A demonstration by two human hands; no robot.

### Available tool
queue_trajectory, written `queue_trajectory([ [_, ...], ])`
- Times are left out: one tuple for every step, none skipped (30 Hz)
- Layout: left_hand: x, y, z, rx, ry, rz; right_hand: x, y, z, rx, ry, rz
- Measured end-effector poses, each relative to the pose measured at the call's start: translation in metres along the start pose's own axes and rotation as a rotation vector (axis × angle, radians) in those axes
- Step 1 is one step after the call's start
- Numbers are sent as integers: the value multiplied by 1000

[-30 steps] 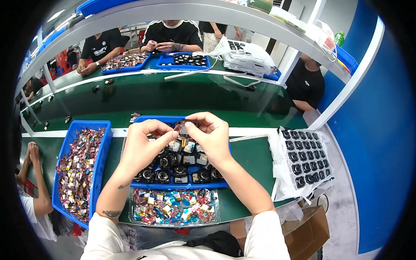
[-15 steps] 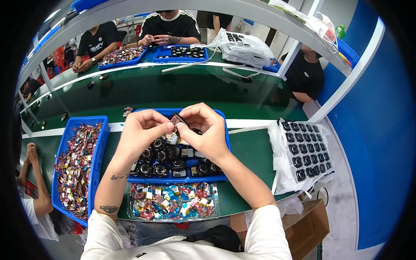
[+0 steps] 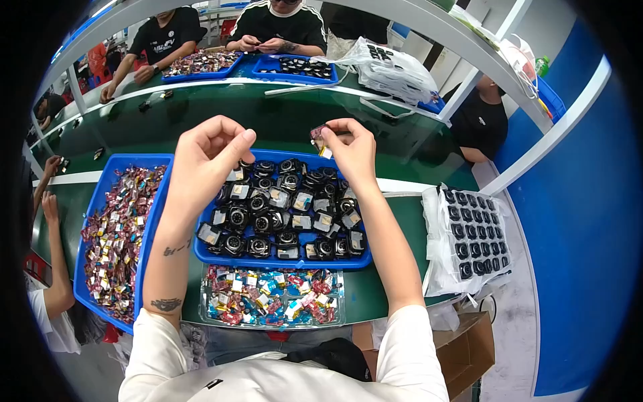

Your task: The recorder is assembling small electronic components into circular housing units on a production line.

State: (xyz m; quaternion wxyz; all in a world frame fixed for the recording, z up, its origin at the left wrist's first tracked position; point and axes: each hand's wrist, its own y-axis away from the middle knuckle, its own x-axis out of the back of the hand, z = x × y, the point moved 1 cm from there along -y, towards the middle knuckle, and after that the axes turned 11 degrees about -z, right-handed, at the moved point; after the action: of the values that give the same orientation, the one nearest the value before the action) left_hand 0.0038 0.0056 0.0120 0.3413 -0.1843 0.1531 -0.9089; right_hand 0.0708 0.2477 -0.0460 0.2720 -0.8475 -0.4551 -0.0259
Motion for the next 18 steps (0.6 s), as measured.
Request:
queue_trajectory([
  [1,1,0,2,5,1,4,-16,24,-78,65,18],
  [3,2,2,-9,5,6,6,-32,48,-154,128,34],
  [5,2,3,-20,6,10,7,-44,71,-246,104,39],
  [7,5,4,-18,7,15,5,-51,85,-348,98,35],
  [8,6,7,-7,4,14,7,-57,98,-462,79,19],
  [9,6,9,3,1,12,9,-61,111,-577,59,4],
  [11,7,10,5,2,14,6,-63,117,-643,139,4],
  [12,8,10,-5,0,12,4,-65,123,-709,220,5],
  [13,8,11,-15,-2,9,5,-67,128,-698,336,-54],
  [13,9,10,-4,1,9,2,-66,128,-708,336,-60],
  [13,9,10,-27,6,16,0,-67,127,-696,444,-76],
  [14,8,9,-50,11,22,-1,-69,127,-684,552,-92],
  [15,7,8,-49,-10,25,-1,-71,127,-680,578,-127],
  [16,8,8,-56,-67,47,-3,-71,121,-675,612,-143],
  [18,9,13,-41,-122,46,0,-71,114,-636,697,-163],
  [17,8,14,-32,-172,36,4,-66,106,-546,768,-141],
  [16,6,8,-80,-166,55,3,-63,97,-431,695,-147],
  [16,7,8,-69,-181,38,3,-58,87,-319,619,-149],
])
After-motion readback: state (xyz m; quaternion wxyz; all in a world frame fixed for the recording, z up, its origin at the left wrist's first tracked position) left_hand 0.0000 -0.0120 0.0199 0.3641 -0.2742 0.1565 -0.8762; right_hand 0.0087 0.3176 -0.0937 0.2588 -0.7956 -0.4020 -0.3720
